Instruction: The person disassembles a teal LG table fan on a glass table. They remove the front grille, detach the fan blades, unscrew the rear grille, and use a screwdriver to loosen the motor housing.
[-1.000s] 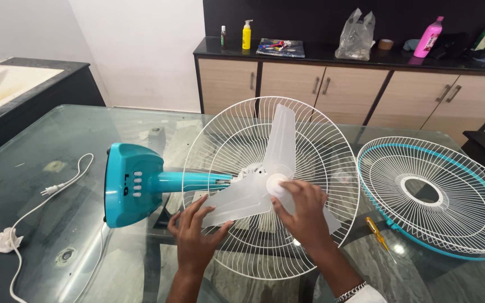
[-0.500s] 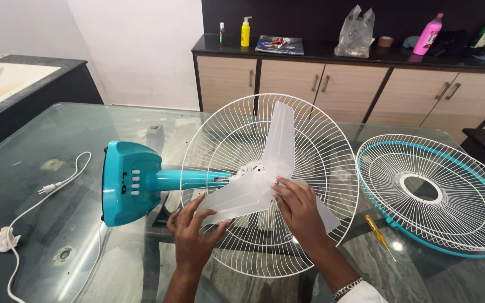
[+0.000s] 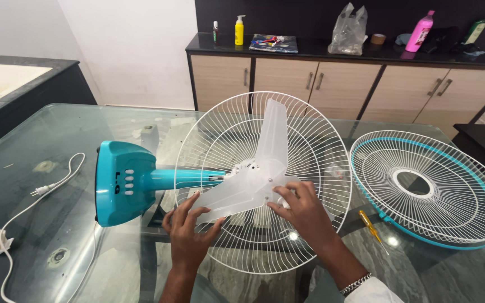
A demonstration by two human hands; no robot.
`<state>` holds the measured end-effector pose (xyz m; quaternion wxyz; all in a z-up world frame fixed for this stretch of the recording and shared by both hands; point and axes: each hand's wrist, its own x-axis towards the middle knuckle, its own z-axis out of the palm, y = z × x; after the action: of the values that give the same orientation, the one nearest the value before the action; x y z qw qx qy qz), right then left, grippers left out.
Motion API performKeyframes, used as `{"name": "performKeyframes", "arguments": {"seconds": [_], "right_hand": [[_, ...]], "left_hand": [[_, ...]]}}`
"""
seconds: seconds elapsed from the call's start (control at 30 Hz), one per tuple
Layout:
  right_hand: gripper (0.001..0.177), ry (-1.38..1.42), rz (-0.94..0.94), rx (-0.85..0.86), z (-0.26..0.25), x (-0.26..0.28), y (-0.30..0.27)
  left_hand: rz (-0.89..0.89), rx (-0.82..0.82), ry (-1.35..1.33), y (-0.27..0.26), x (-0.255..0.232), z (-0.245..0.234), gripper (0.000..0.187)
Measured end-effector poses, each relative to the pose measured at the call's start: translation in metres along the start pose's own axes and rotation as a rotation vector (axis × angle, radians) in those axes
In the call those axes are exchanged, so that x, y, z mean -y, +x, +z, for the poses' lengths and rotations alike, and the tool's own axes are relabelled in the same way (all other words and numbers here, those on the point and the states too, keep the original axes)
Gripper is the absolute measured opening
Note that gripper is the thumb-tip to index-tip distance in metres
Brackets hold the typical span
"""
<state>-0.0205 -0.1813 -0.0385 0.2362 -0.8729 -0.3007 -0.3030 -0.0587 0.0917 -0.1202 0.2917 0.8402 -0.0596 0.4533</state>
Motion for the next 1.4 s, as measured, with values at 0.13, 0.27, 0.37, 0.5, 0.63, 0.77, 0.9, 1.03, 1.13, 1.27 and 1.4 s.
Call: {"name": "performKeyframes", "arguments": {"seconds": [0.13,0.27,0.37,0.5,0.63,0.77,0.9,1.03,1.13,1.27,1.4], "right_hand": [[0.032,-0.377,-0.439,0.010,-0.018,-0.015,-0.013],[0.025,-0.104,-0.184,-0.025,-0.022,-0.027,-0.033],[0.031,0.063,0.086,-0.055,-0.037,-0.040,-0.052],[0.035,0.225,0.516,-0.087,-0.064,-0.057,-0.077],[0.036,0.215,0.547,-0.139,-0.084,-0.070,-0.099],[0.038,0.227,0.668,-0.071,-0.101,-0.076,-0.120],[0.044,0.193,0.823,0.010,-0.112,-0.082,-0.135],[0.042,0.210,0.789,-0.057,-0.125,-0.094,-0.154],[0.038,0.131,0.794,-0.096,-0.140,-0.105,-0.177],[0.028,-0.141,0.505,-0.151,-0.166,-0.119,-0.219],[0.024,-0.559,0.684,0.015,-0.179,-0.118,-0.269]], "left_hand": [[-0.005,0.021,0.070,0.006,-0.009,-0.006,0.053],[0.038,0.035,0.183,0.016,-0.024,-0.014,0.059],[0.077,0.057,0.179,0.026,-0.039,-0.016,0.062],[0.110,0.149,0.106,0.043,-0.062,-0.013,0.067],[0.197,0.294,0.063,0.065,-0.089,0.002,0.074],[0.261,0.456,0.053,0.084,-0.117,0.022,0.084],[0.333,0.570,0.044,0.095,-0.139,0.042,0.087],[0.441,0.605,0.065,0.097,-0.153,0.063,0.073],[0.508,0.674,0.107,0.092,-0.159,0.079,0.061],[0.552,0.744,0.134,0.086,-0.162,0.098,0.053],[0.610,0.681,0.123,0.083,-0.163,0.106,0.050]]}}
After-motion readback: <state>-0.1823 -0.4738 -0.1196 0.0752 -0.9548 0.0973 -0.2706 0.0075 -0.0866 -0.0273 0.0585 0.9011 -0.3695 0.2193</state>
